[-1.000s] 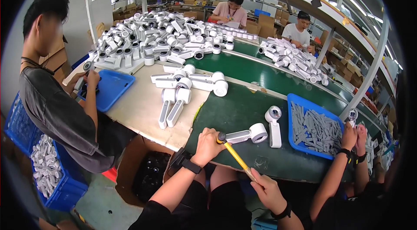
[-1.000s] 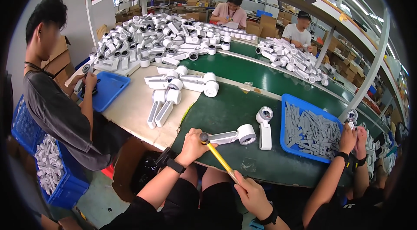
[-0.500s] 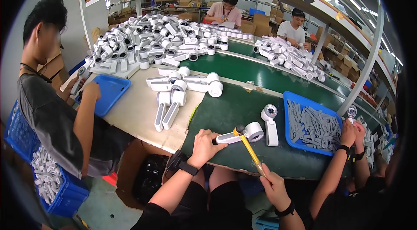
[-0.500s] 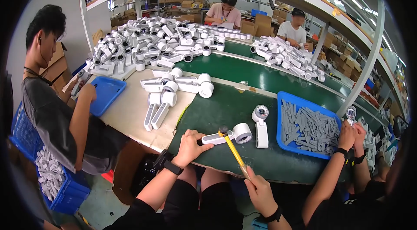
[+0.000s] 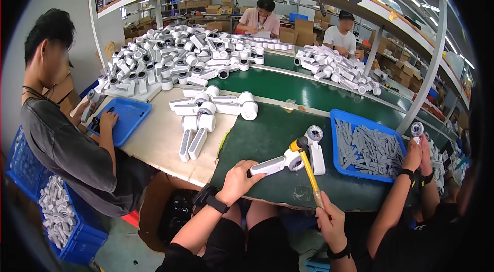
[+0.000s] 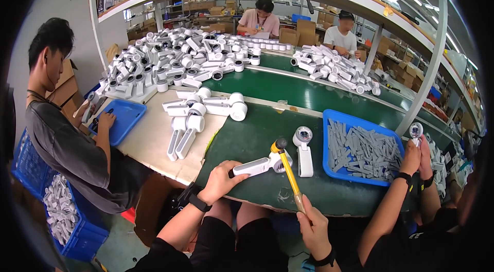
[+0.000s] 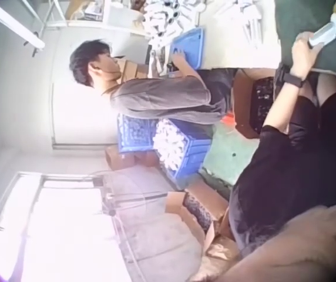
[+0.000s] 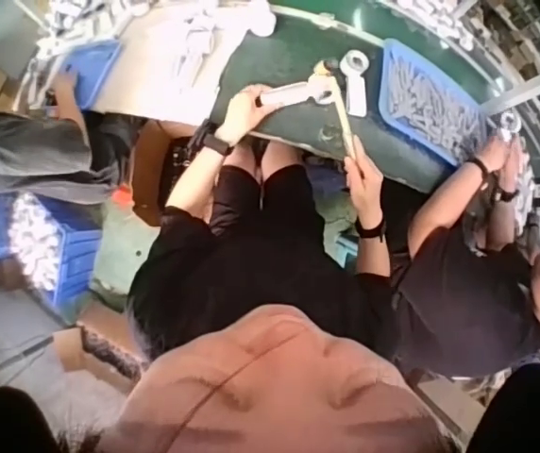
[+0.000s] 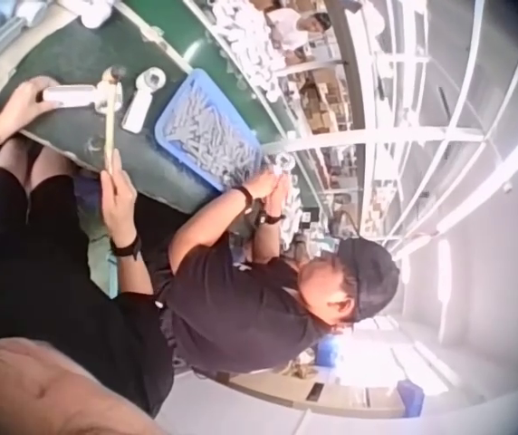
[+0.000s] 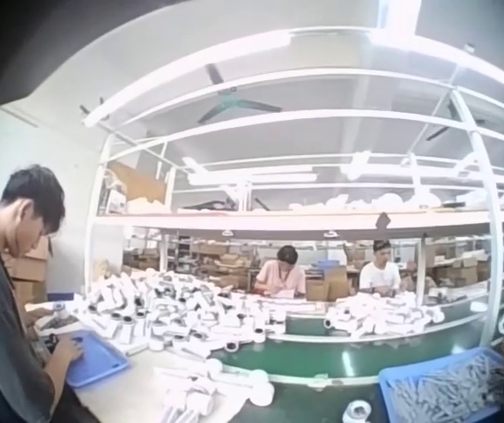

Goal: The person assembles a handheld fan by fitting a gray component into the white body and tapping it into place with a small hammer. They then pick up a circular cover from a tray, press it onto the fan by hand, and set the finished product on the table.

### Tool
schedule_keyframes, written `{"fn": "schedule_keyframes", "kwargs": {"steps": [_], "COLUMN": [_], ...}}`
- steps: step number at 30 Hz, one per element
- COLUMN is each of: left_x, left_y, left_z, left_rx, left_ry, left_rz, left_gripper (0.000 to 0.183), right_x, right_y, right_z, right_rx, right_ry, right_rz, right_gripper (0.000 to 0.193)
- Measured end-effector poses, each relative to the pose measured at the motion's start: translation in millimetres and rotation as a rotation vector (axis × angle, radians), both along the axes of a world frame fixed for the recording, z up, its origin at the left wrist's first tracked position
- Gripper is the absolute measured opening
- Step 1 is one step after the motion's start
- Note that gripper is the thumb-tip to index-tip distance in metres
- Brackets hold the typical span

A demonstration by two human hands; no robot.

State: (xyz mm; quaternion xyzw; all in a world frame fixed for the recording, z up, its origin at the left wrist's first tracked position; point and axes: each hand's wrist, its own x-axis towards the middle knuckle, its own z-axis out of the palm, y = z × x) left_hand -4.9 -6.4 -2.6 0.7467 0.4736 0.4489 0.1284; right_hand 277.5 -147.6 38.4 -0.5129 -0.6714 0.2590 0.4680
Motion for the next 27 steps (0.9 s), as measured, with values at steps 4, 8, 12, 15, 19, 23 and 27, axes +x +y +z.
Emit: {"fn": "schedule_keyframes", "kwargs": {"steps": [4,8,12,15,19,23,27], "left_x": [-9.3,-42.5,-34.6,-43.8,-49.9,-44.4,-44.7], "left_y": [-8.2,-2.4,-18.9,-18.0,-12.4,-13.5,-9.4], "left_z": [18.6,10.4,2.1,11.6,-3.0,-1.1,2.5], "left_rx": [-0.602,-1.176,-0.127,0.162,-0.159,-0.135,-0.152], "left_ry": [-0.683,-1.294,-0.203,0.156,-0.251,-0.218,-0.223], "left_rz": [-0.269,-0.539,0.126,0.267,0.103,0.117,0.141], "left_gripper": [0.038,0.041,0.036,0.033,0.030,0.031,0.030], "right_x": [-4.1,-10.8,-17.9,-27.7,-47.6,-54.4,-51.0], "right_y": [-8.3,-7.7,-1.5,6.9,9.5,18.7,24.9], "right_z": [8.1,7.1,8.2,26.0,41.8,23.0,27.4], "right_rx": [-0.124,-0.128,-0.170,-0.092,0.196,0.209,0.041], "right_ry": [0.160,0.141,0.049,-0.090,-0.162,-0.077,-0.266], "right_rz": [0.021,0.093,0.134,0.192,0.191,0.188,0.244], "right_gripper": [0.050,0.050,0.049,0.049,0.048,0.047,0.046]}}
